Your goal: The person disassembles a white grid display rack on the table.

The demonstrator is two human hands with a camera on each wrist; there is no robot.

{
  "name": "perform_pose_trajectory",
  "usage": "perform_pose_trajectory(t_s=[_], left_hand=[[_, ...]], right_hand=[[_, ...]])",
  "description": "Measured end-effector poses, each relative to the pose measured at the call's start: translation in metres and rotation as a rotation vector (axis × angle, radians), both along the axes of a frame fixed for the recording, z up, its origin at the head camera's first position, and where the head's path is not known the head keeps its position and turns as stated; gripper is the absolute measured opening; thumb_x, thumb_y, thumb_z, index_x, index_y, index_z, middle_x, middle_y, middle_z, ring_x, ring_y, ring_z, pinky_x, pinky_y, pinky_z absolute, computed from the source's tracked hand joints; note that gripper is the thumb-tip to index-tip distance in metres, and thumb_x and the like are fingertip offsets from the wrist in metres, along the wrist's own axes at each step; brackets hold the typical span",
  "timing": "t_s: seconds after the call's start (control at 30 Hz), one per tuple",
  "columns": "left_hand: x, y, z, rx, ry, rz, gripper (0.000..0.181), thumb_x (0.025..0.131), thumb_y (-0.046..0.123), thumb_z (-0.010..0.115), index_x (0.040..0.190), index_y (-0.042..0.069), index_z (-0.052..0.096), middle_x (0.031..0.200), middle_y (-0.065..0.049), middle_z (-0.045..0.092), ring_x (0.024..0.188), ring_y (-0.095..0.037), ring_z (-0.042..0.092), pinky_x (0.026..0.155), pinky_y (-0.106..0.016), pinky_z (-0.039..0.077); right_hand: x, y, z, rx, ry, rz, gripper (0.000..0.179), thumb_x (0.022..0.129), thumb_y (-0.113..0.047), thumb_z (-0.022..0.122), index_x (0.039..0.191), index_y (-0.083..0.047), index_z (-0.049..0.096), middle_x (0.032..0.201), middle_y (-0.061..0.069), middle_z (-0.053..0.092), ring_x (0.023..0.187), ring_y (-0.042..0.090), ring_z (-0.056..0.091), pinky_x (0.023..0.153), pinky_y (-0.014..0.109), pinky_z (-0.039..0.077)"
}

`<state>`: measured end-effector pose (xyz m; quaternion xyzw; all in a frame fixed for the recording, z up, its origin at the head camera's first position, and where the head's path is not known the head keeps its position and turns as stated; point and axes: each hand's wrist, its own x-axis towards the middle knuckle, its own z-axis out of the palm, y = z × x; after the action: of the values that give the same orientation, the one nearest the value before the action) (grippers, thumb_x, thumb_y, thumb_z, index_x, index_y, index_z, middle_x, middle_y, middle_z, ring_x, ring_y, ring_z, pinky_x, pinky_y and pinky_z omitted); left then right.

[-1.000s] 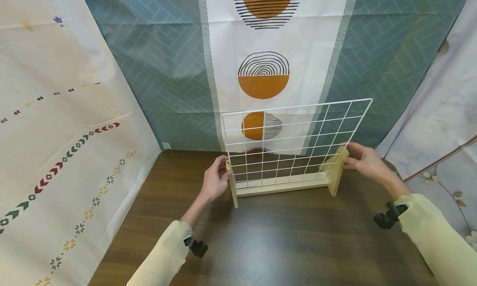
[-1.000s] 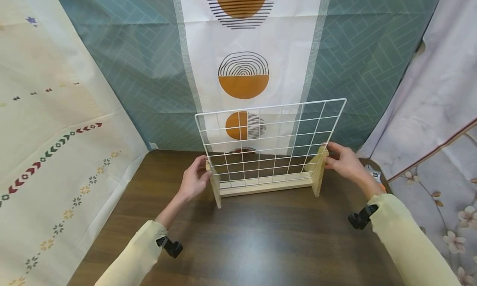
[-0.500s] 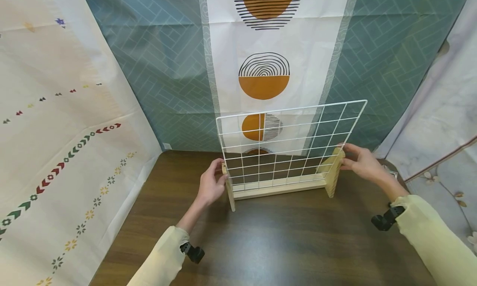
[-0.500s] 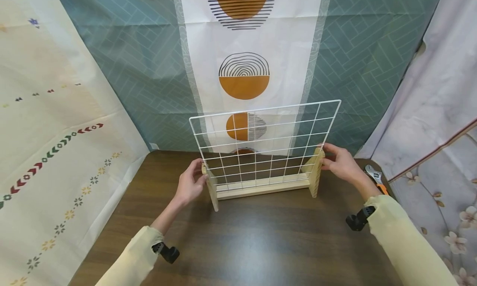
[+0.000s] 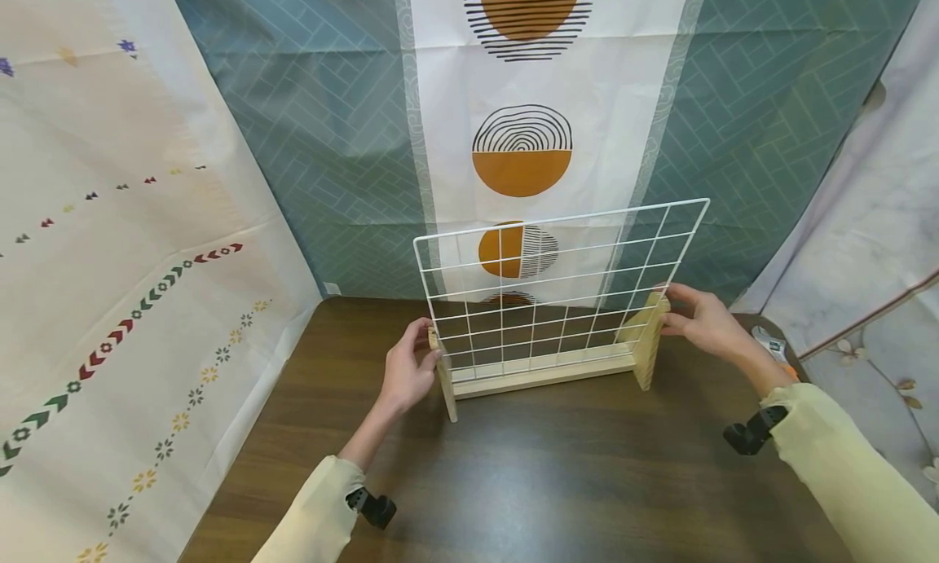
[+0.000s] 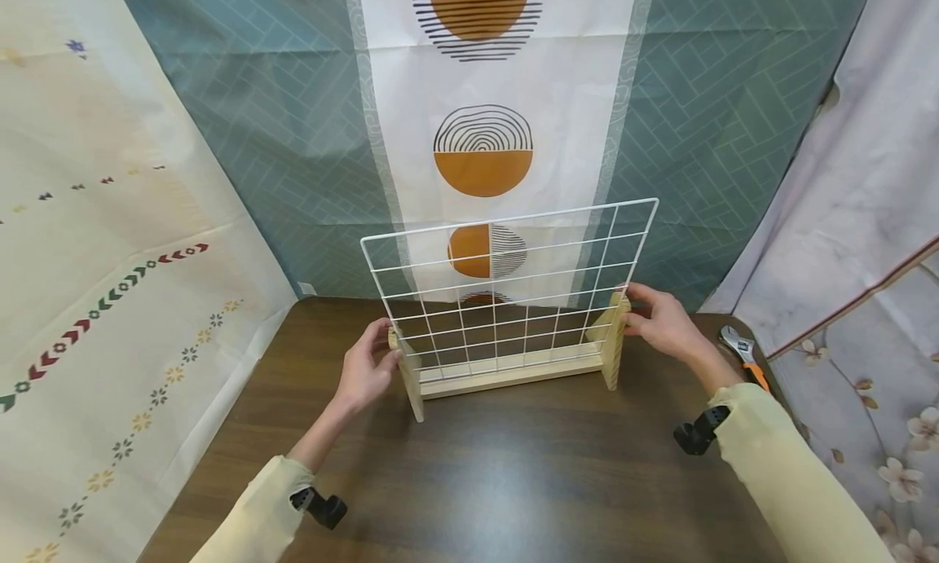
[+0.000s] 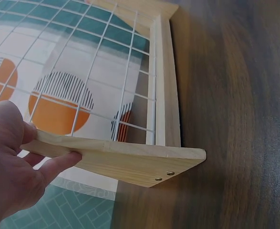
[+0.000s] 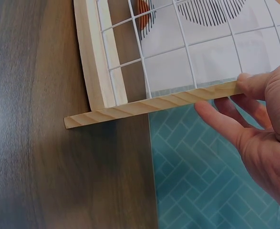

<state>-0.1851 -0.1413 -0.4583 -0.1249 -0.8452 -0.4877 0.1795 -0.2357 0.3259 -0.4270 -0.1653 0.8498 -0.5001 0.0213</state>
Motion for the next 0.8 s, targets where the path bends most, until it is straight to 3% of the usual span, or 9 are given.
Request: perform_pose_trajectory(t_s=[0.27,0.57,0.8], left_hand=[[0.008,-0.007,0.002,0.02,-0.029,0.006,0.042,0.085,-0.013,0.065,0.125,-0.002,0.054,0.11,-0.019,0.064,0.104,-0.038,0.065,0.096,-0.046,0.051],[0.013,-0.016,0.001,0.019,-0.011,0.018,0.042,0.084,-0.016,0.064,0.123,-0.003,0.055,0.11,-0.02,0.064,0.102,-0.039,0.065,0.094,-0.047,0.052],[0.016,-0.022,0.001,0.013,-0.014,0.024,0.043,0.084,-0.016,0.063,0.124,-0.002,0.055,0.111,-0.02,0.063,0.105,-0.039,0.064,0.095,-0.048,0.051]], right_hand=[[0.001,-0.01,0.005,0.031,-0.027,-0.002,0.052,0.096,0.012,0.054,0.144,0.014,0.035,0.132,0.038,0.047,0.115,0.054,0.054,0.08,0.04,0.058],[-0.002,-0.018,0.004,0.067,-0.039,0.008,0.054,0.097,0.009,0.054,0.147,0.013,0.033,0.136,0.038,0.045,0.122,0.055,0.049,0.081,0.043,0.058],[-0.002,-0.025,0.004,0.03,-0.016,0.025,0.048,0.096,0.011,0.054,0.142,0.012,0.039,0.131,0.038,0.048,0.119,0.056,0.05,0.081,0.043,0.058]])
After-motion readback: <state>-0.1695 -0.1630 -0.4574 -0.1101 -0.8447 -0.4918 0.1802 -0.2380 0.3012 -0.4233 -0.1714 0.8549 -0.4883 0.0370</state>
